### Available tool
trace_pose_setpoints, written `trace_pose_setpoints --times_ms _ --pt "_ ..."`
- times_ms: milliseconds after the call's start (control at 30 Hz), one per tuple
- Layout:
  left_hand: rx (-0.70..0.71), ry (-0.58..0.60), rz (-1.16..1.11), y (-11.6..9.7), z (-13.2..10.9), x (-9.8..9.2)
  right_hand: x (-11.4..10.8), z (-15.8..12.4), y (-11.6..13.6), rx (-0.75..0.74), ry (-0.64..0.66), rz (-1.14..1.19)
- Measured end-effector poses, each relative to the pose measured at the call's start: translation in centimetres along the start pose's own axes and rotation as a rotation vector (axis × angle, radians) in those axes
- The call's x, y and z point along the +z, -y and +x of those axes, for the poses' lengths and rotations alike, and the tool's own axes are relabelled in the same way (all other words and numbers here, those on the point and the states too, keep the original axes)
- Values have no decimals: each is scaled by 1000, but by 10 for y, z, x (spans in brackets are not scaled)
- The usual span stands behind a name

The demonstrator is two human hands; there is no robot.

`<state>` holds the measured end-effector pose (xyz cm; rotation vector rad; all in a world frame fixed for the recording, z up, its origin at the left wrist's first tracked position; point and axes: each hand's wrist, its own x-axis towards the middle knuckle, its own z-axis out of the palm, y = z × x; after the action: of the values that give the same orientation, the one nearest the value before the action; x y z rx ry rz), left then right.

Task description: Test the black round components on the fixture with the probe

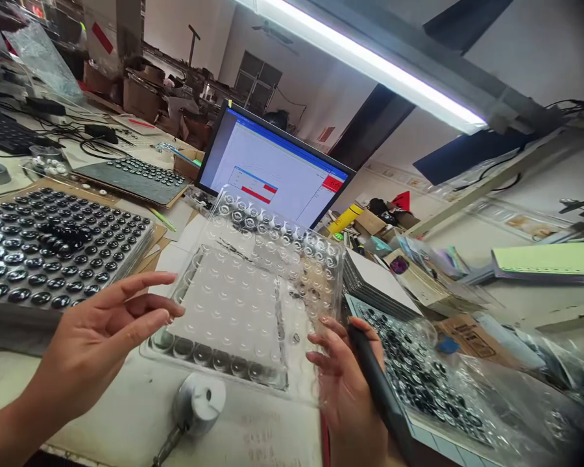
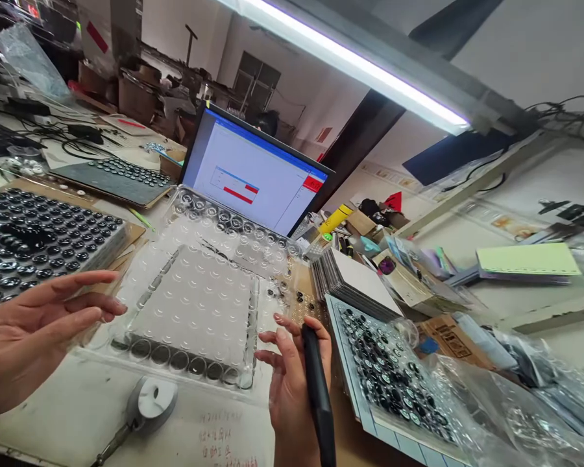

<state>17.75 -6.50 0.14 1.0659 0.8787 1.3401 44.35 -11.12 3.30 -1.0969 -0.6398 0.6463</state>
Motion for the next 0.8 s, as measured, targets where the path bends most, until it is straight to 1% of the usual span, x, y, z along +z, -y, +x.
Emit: trace_pose_setpoints --times_ms 67,200,233,300,367,400,500,567,667,800 --pt "40 -27 -21 -4 -6 3 0 -3 2 -11 -13 0" --pt "41 -179 -61 -16 -22 19 -2 -5 4 -2 -45 0" --pt "56 -194 -47 -17 -24 21 -3 -5 3 5 -49 -8" --pt "130 -164 45 -13 -21 22 -5 -1 -2 17 -43 -58" --pt "190 -97 197 -3 -8 17 -6 7 -12 -2 -30 -168" --pt "194 -72 273 4 1 14 -8 11 -19 -16 -20 -232" --pt "125 3 428 27 30 7 -14 26 -43 -39 6 -401" --pt "98 61 525 38 41 4 -20 32 -57 -42 19 -504" --pt "87 113 643 48 45 -1 -28 35 -72 -54 48 -653" --pt "84 118 741 52 40 -6 -34 33 -83 -58 87 -754"
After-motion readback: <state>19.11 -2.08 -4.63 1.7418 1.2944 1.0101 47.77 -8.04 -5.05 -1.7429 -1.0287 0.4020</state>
